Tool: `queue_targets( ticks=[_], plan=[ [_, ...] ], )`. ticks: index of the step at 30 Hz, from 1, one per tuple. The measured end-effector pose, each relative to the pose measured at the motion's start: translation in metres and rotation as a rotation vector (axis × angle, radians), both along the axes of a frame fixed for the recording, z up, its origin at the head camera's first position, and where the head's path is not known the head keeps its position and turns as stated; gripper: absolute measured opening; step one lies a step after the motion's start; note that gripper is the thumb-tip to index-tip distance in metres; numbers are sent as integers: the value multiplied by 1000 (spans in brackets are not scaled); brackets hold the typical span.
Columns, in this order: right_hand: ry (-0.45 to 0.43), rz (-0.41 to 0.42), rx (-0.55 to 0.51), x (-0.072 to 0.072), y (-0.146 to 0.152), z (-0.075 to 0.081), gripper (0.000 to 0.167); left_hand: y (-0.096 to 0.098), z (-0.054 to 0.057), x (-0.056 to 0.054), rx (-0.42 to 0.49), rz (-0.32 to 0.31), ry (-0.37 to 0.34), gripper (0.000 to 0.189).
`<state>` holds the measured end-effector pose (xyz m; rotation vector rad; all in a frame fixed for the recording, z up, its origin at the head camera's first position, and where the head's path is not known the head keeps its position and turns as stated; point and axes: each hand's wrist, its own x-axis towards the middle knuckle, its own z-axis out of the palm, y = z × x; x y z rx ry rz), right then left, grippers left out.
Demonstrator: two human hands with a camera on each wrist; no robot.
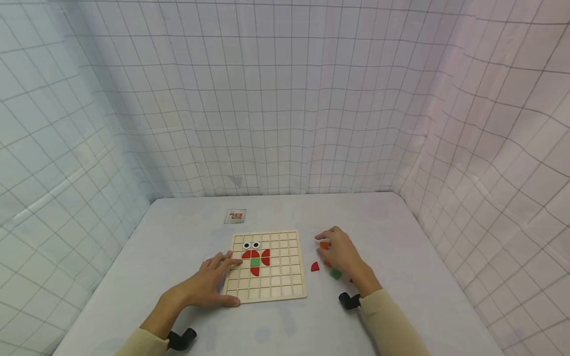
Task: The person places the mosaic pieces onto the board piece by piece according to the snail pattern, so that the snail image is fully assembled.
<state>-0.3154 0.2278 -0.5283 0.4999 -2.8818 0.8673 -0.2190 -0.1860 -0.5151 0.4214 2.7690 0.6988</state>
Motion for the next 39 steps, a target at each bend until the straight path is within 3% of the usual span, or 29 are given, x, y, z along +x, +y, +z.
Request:
queue_targets(
  ticks=[6,24,39],
  plan=[
    [-63,-24,10,-3,9,-2,35,-2,0,0,-4,9,-8,111],
    [-93,5,-15,-4,25,-4,24,-1,2,-4,12,-9,-7,111],
    [-110,-3,-28,-3,23,-4,19,-2,-1,1,27,6,-17,110]
  ],
)
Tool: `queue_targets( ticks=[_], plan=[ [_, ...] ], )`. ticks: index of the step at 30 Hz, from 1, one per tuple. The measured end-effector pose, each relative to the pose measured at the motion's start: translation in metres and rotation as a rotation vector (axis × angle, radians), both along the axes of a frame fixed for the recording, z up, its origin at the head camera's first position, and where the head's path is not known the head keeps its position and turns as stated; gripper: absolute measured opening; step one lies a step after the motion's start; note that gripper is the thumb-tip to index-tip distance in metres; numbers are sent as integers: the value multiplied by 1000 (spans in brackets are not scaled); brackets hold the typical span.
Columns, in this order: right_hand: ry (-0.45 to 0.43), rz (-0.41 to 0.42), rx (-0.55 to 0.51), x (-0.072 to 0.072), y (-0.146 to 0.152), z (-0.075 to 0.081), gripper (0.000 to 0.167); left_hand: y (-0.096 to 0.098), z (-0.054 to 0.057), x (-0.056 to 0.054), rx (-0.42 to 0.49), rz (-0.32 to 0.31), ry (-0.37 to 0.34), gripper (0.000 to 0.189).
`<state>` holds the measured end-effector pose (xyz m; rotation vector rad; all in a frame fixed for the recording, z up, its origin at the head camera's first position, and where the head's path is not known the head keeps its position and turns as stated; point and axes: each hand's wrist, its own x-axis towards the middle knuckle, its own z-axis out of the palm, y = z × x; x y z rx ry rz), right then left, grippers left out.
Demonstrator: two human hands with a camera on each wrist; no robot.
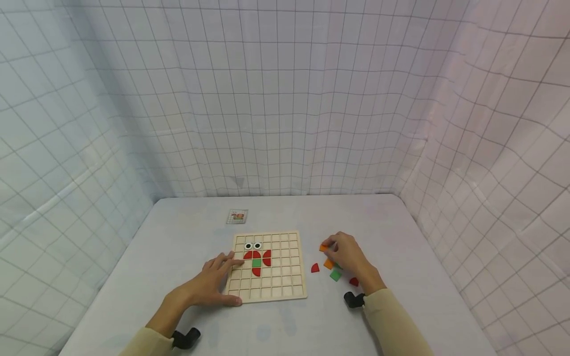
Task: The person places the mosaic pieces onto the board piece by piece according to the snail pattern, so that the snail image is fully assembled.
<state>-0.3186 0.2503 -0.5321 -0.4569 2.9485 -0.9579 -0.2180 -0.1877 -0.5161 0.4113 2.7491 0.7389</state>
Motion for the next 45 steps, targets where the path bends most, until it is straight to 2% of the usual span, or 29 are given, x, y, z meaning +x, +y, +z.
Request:
queue_targets(
  ticks=[10,22,28,35,45],
  plan=[
    [-33,-25,-34,7,-2,4,18,0,-2,2,5,9,3,109],
    [59,25,-37,11,-16,9,15,1,-1,1,0,5,15,108],
    [84,84,-46,12,-30,7,16,2,1,2,13,8,8,108],
    [167,189,-23,10,-49,5,14,2,-1,1,18,-14,9,108],
    [113,211,-21,7,-83,8,14,1,0,2,16,-11,14,109]
  ],
)
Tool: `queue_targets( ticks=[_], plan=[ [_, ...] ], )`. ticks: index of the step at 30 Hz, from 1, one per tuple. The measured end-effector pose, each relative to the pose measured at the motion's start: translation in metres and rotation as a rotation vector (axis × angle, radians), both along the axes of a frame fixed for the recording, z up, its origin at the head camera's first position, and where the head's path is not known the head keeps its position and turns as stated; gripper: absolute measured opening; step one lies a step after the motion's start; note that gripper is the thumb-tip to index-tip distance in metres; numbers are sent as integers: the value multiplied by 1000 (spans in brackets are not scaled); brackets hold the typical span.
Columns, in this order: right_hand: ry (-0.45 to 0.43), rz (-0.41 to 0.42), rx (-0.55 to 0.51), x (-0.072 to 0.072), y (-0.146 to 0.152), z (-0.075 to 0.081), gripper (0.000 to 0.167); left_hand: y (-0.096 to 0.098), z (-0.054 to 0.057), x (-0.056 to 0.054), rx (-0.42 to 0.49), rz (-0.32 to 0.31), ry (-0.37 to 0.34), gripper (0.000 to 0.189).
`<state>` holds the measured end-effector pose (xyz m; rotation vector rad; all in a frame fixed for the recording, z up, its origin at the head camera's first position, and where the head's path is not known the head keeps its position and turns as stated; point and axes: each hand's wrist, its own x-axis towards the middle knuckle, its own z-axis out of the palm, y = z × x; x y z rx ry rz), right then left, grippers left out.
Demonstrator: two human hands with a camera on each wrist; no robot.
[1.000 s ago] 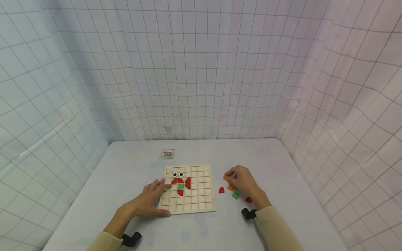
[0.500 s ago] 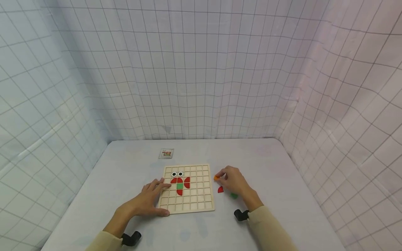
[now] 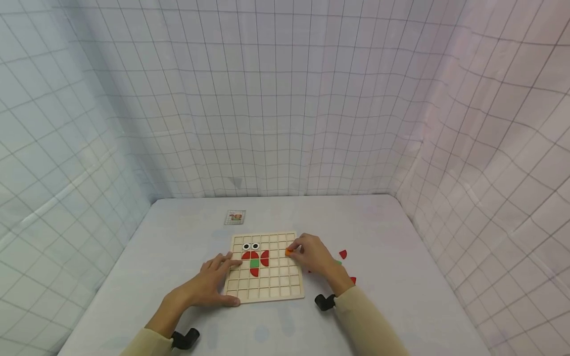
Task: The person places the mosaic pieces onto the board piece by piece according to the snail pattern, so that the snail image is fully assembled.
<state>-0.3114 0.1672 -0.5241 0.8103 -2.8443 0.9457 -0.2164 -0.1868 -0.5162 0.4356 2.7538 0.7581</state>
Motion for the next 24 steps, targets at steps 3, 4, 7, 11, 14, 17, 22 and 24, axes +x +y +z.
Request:
queue_targets(
  ticks=[3,4,7,11,14,17,22,24],
  plan=[
    [-12,5,-2,0,-9,2,13,0,1,0,4,1,3,109],
    [-15,12,-3,0,-11,2,13,0,1,0,4,3,2,109],
    [-12,33,7,0,-19,2,12,0,1,0,-1,7,-4,109],
    [17,58,11,-3,-28,1,8,0,1,0,-8,13,-9,109],
    [22,60,17,-3,-35,0,6,0,1,-1,-9,17,-10,109],
    [28,60,43,-3,-40,-1,6,0,1,-1,-6,18,-13,108],
    [55,72,84,-4,-45,-1,7,0,1,0,-7,10,-11,108],
    [69,78,88,-5,-46,-1,7,0,1,0,-6,8,-7,108]
  ],
)
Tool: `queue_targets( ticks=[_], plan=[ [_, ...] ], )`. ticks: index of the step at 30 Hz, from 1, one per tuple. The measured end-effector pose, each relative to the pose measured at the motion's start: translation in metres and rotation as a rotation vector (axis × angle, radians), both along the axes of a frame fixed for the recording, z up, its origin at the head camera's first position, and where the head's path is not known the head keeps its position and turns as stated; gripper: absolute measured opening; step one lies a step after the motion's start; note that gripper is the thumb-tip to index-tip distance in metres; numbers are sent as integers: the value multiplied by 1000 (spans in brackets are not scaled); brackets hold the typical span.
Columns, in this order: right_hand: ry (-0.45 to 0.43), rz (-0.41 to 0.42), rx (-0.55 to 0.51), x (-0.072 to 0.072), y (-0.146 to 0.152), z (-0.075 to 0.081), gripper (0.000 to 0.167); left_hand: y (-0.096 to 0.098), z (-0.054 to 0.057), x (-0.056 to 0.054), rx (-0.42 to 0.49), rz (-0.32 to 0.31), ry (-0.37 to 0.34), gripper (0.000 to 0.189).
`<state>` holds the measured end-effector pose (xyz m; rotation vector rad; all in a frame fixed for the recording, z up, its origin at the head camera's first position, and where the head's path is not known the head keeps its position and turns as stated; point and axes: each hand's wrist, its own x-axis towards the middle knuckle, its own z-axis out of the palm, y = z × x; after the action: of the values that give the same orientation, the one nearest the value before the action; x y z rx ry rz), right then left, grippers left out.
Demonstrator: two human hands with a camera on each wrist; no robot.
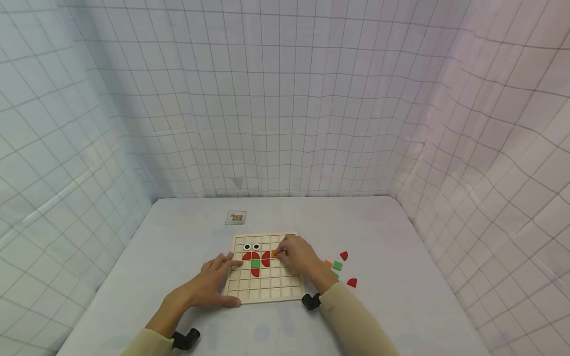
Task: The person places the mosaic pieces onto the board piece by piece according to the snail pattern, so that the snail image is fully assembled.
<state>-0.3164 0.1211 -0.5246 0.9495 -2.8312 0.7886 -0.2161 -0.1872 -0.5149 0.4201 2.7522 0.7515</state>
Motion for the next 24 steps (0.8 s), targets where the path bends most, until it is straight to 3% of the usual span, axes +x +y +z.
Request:
queue_targets(
  ticks=[24],
  plan=[
    [-52,33,-37,-4,-1,0,9,0,-2,-2,-6,-4,4,110]
  ],
)
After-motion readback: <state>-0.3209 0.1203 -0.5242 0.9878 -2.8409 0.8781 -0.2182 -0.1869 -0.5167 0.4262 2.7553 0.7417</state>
